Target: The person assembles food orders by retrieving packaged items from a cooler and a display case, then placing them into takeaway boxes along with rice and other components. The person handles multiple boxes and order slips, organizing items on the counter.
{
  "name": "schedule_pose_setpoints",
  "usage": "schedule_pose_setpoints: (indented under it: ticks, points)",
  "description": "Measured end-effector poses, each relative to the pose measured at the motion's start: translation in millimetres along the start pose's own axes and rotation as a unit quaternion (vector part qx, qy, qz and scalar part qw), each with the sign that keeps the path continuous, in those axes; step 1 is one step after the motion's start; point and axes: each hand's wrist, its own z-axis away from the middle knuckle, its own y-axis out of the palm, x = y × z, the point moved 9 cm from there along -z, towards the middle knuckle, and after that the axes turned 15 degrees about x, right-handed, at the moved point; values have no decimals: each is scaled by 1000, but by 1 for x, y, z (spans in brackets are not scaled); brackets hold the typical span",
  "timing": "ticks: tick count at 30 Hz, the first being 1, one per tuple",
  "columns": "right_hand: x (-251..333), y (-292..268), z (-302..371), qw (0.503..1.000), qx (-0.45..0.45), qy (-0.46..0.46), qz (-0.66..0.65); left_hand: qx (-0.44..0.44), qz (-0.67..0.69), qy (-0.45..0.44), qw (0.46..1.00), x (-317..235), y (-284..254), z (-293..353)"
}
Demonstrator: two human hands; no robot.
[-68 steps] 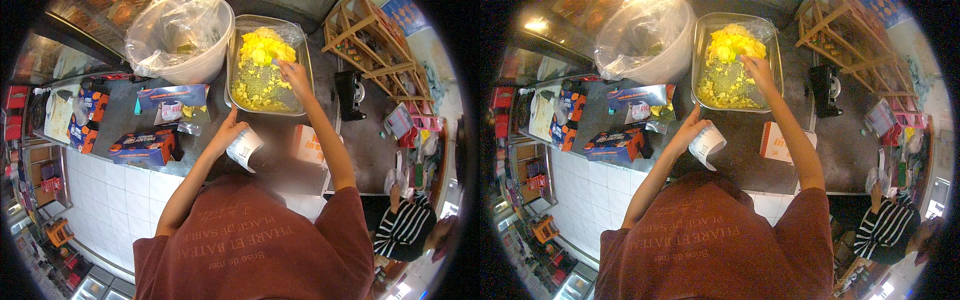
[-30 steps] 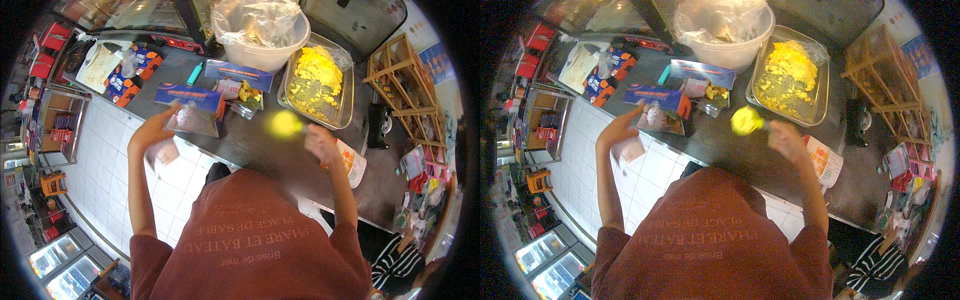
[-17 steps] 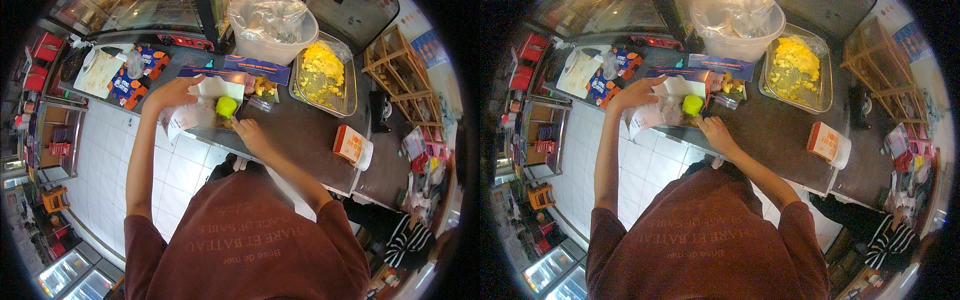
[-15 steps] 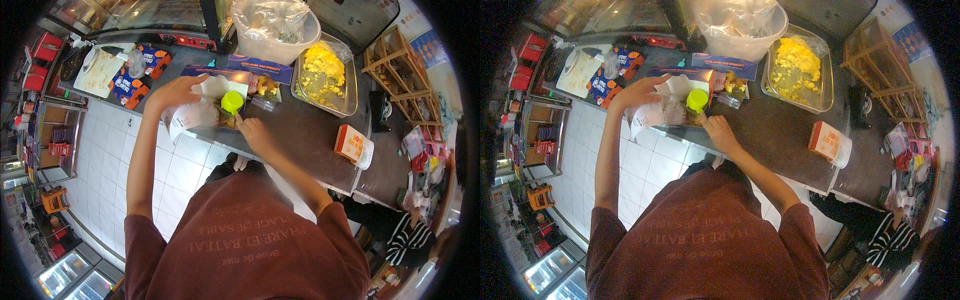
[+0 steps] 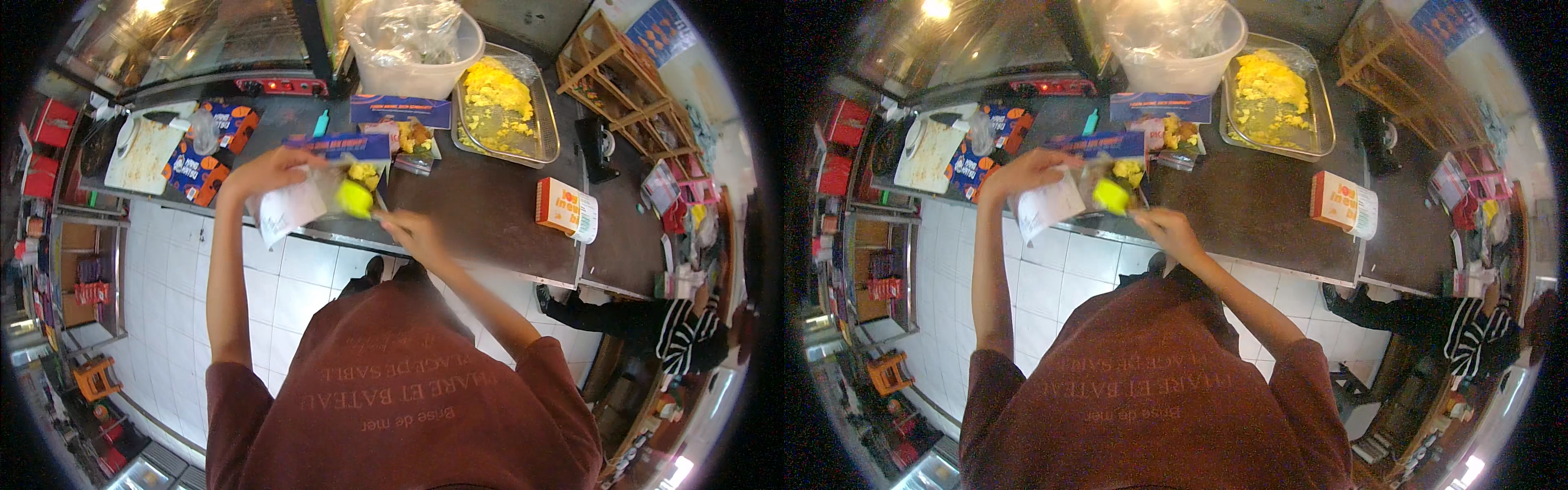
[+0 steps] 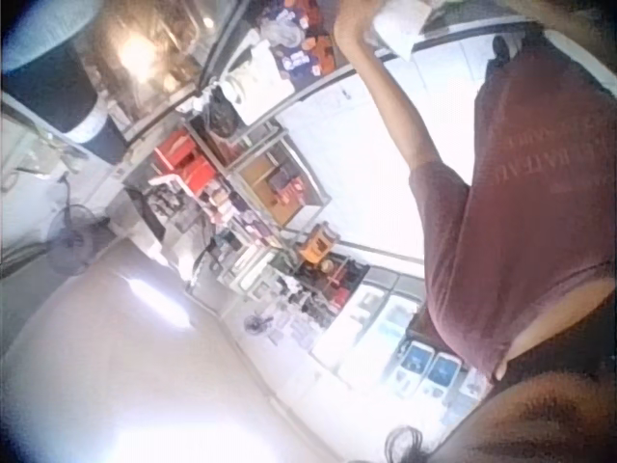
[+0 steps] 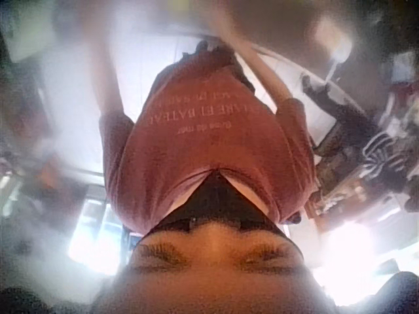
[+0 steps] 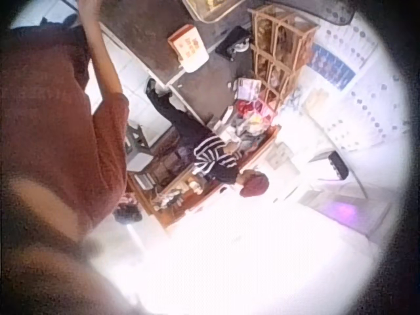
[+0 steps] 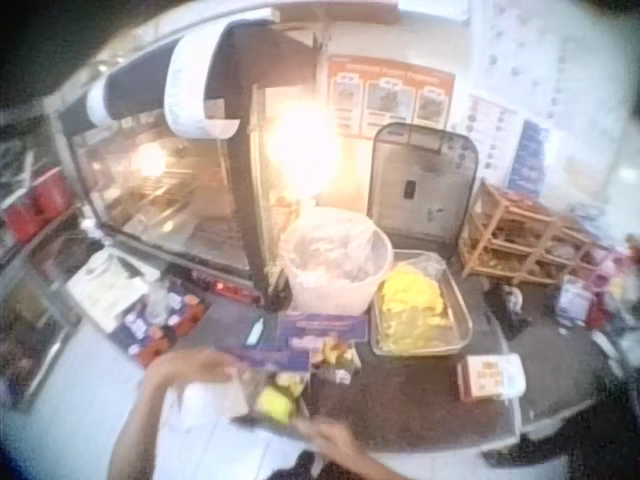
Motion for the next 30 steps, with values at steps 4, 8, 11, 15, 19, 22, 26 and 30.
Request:
schedule_pose_setpoints:
  ticks: [4,8,11,15,19,22,26,30]
  points:
    - [-58,-26,95,969,7,108,-223,-23,134,80,987,-39,22,50]
    - [-127,-104,158,881,-184,150,-409,-203,281,141,927,-72,30,60]
    - [-127,-170,135,739,-301,43,-602,-189,192,206,941,-130,38,9]
    - [-117,-254,83,784,-223,-21,-579,-163,198,282,925,-210,49,-62]
    - [-136,-298,102,872,-129,88,-463,-161,246,338,894,-263,58,-128]
    - [-142,-354,147,908,-114,111,-388,-171,248,351,887,-309,66,-180]
    - [-213,-484,253,867,-263,148,-397,-151,228,325,905,-347,79,-267]
    - [-224,-662,329,852,-449,23,-268,-218,221,225,924,-344,87,-342]
